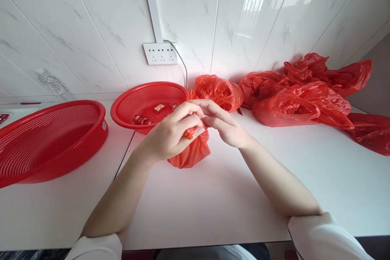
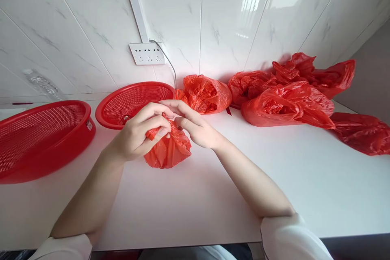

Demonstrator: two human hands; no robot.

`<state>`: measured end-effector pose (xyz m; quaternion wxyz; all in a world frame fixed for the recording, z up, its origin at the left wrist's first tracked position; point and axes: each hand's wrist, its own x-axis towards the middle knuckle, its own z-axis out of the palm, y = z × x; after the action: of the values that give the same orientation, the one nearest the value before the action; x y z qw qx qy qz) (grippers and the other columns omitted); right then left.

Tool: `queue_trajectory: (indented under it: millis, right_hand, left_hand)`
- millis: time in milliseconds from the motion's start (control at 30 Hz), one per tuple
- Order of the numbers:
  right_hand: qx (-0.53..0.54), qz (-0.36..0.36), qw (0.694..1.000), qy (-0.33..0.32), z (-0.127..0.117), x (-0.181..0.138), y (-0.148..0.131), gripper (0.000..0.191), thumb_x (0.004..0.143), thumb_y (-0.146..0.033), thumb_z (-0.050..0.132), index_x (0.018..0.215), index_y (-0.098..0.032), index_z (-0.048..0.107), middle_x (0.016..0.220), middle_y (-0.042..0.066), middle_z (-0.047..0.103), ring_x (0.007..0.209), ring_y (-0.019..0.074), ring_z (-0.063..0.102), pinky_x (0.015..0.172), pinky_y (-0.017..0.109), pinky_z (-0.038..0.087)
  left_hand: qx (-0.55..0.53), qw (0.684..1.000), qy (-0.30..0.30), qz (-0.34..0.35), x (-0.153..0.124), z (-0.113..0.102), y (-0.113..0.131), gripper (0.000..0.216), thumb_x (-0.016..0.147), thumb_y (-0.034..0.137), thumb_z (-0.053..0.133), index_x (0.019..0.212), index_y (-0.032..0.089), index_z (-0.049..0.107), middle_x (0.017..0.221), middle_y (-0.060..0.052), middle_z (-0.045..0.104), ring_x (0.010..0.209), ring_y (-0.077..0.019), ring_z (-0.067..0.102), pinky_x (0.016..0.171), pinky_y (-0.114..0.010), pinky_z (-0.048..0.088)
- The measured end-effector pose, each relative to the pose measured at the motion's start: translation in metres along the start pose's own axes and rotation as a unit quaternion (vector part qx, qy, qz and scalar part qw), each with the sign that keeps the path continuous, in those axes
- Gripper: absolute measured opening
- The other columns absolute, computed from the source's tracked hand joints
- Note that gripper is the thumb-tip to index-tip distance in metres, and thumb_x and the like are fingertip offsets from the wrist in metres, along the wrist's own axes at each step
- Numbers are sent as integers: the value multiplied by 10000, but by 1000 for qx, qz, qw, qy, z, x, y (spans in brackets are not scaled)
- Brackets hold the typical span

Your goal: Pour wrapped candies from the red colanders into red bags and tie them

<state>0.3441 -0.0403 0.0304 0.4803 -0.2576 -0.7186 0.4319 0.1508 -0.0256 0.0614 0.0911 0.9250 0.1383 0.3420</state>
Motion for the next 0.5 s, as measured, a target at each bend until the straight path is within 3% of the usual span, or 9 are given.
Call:
queue_trajectory:
  millis: [167,300,367,500]
  right_hand:
    - [-53,-33,995,73,-8,4,9,218,936,-330,511,1076,-199,615,948,38,655,791,138,608,698,284,517]
    - [-188,-26,973,134,-22,-1,3,169,906,-278,537,992,-183,646,893,40,671,811,152,623,726,288,500]
    - [-264,-22,954,139,-30,-6,-3,136,871,-230,556,966,-185,641,821,20,655,731,135,601,676,267,479]
    - [-371,-25,926,68,-48,-15,-14,130,801,-142,550,907,-196,601,636,-36,527,572,98,478,572,230,409]
  left_hand:
    - [6,999,31,-2,1,4,-11,209,936,171,427,1009,219,616,1155,-91,548,929,-167,598,823,-327,505]
    - [109,987,70,-92,1,4,-13,329,968,266,394,1233,252,588,1216,-55,595,924,-151,619,807,-290,475]
    - [180,968,59,-165,1,4,-13,335,978,305,367,1151,235,646,1141,-38,651,895,-156,627,769,-278,451]
    - [281,919,-10,-276,0,3,-14,441,966,360,331,757,172,670,713,-51,655,690,-181,603,540,-287,336]
